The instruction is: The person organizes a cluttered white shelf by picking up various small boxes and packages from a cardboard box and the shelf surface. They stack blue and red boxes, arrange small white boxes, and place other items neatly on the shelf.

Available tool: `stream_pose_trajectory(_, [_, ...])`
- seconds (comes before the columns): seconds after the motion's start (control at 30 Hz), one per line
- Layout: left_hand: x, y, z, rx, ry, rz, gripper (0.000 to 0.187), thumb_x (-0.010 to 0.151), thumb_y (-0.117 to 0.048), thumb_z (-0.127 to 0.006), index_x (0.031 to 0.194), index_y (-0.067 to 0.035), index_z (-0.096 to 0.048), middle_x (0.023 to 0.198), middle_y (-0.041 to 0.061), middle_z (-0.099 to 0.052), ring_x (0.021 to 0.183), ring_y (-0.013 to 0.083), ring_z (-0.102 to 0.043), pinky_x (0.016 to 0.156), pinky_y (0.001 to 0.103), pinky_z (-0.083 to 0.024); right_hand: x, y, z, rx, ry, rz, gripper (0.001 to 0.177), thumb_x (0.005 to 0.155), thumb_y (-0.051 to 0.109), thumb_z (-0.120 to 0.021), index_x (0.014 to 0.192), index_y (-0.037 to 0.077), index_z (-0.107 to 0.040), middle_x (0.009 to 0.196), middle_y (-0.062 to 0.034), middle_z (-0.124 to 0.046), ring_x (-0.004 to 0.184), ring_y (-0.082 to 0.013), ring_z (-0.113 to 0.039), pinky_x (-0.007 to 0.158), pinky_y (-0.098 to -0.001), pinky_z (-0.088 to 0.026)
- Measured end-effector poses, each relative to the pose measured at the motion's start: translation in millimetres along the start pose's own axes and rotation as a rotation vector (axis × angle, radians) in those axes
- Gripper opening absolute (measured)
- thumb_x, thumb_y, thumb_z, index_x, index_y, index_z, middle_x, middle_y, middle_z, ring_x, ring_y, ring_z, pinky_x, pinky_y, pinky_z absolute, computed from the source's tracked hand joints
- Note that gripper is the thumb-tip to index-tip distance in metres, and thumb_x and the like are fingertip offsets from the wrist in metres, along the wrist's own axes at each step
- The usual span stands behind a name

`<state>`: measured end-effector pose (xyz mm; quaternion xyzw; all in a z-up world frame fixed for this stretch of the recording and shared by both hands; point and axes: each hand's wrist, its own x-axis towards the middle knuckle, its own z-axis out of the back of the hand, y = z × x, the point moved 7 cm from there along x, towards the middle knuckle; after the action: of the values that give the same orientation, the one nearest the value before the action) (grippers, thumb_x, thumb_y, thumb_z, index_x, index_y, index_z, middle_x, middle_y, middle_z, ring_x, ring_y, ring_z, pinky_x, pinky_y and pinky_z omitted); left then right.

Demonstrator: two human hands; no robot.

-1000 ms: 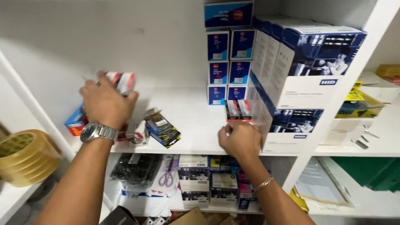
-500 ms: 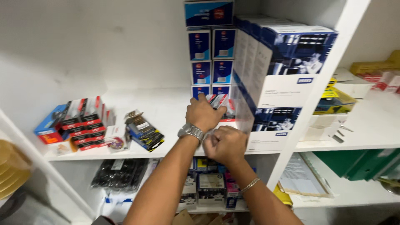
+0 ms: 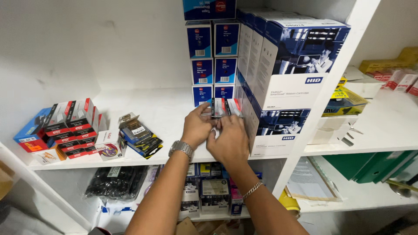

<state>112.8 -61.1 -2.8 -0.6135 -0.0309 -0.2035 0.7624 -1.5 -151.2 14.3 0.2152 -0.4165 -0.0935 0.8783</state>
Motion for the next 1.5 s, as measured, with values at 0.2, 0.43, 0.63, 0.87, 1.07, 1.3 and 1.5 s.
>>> stream_pose_trajectory(0.2, [35,25,-14,0.272,-0.050,-0.011,0.052,0.084,-0.018,-0.078,0.135,-0.016,-0.067,0.127,0.005,-0.073,0.120,0.0238,-0.069,0.103,0.039,-0.057,1,-4,-12,0.025,0.126,-0.075,0.027,0.077,0.017,-0.068,0.102,0.008,-0.062,0.127,-0.0161,-0.056,0.131,-0.0417,-0.053,0.101,-0.0509,-0.052])
stream_pose_trajectory(0.43, [31,7,-14,0.350,-0.037,-0.060,0.049,0.085,-0.011,-0.071,0.133,-0.019,-0.071,0.118,0.003,-0.077,0.116,0.0263,-0.071,0.102,0.039,-0.057,2,-22,-43,-0.080,0.221,-0.028,0.053,0.081,0.031,-0.062,0.129,0.009,-0.068,0.116,-0.0163,-0.072,0.113,-0.0377,-0.069,0.093,-0.0491,-0.057])
stream_pose_trajectory(0.63, [50,32,-20,0.315,-0.087,-0.198,0.055,0.074,-0.027,-0.086,0.127,-0.017,-0.073,0.115,0.006,-0.077,0.115,0.0299,-0.071,0.103,0.040,-0.057,4,-15,-36,-0.083,0.363,-0.177,0.050,0.081,0.033,-0.061,0.125,0.014,-0.073,0.099,-0.0203,-0.075,0.104,-0.0429,-0.072,0.087,-0.0549,-0.058])
stream_pose_trajectory(0.87, [-20,-65,50,0.602,-0.091,-0.211,0.054,0.082,-0.031,-0.075,0.134,-0.023,-0.066,0.117,0.006,-0.076,0.116,0.0328,-0.071,0.097,0.053,-0.059,-2,-23,-30,-0.122,0.268,-0.176,0.044,0.086,0.042,-0.060,0.125,0.030,-0.077,0.088,-0.0215,-0.076,0.095,-0.0456,-0.074,0.081,-0.0543,-0.060])
stream_pose_trajectory(1.07, [-47,-81,223,1.153,-0.570,-0.083,0.035,0.084,-0.025,-0.079,0.118,-0.018,-0.077,0.105,0.009,-0.076,0.113,0.0341,-0.069,0.093,0.053,-0.057,-6,-8,-18,-0.081,0.212,-0.085,0.032,0.090,0.036,-0.063,0.112,0.024,-0.082,0.092,-0.0159,-0.079,0.095,-0.0453,-0.073,0.083,-0.0553,-0.059])
stream_pose_trajectory(1.3, [-94,-54,310,1.041,-0.642,0.406,0.089,0.086,-0.066,-0.073,0.150,-0.008,-0.051,0.137,0.026,-0.057,0.134,0.0412,-0.049,0.106,0.053,-0.042,-11,-8,-11,-0.153,0.201,-0.105,0.030,0.090,0.039,-0.062,0.110,0.029,-0.082,0.092,-0.0066,-0.080,0.093,-0.0403,-0.075,0.085,-0.0516,-0.061])
stream_pose_trajectory(1.5, [-83,-39,311,1.058,-0.623,0.418,0.097,0.082,-0.063,-0.073,0.155,-0.007,-0.040,0.135,0.025,-0.059,0.133,0.0399,-0.050,0.108,0.051,-0.041,-10,-8,-12,-0.149,0.213,-0.079,0.030,0.091,0.042,-0.062,0.109,0.029,-0.082,0.093,-0.0069,-0.080,0.095,-0.0404,-0.074,0.088,-0.0517,-0.060])
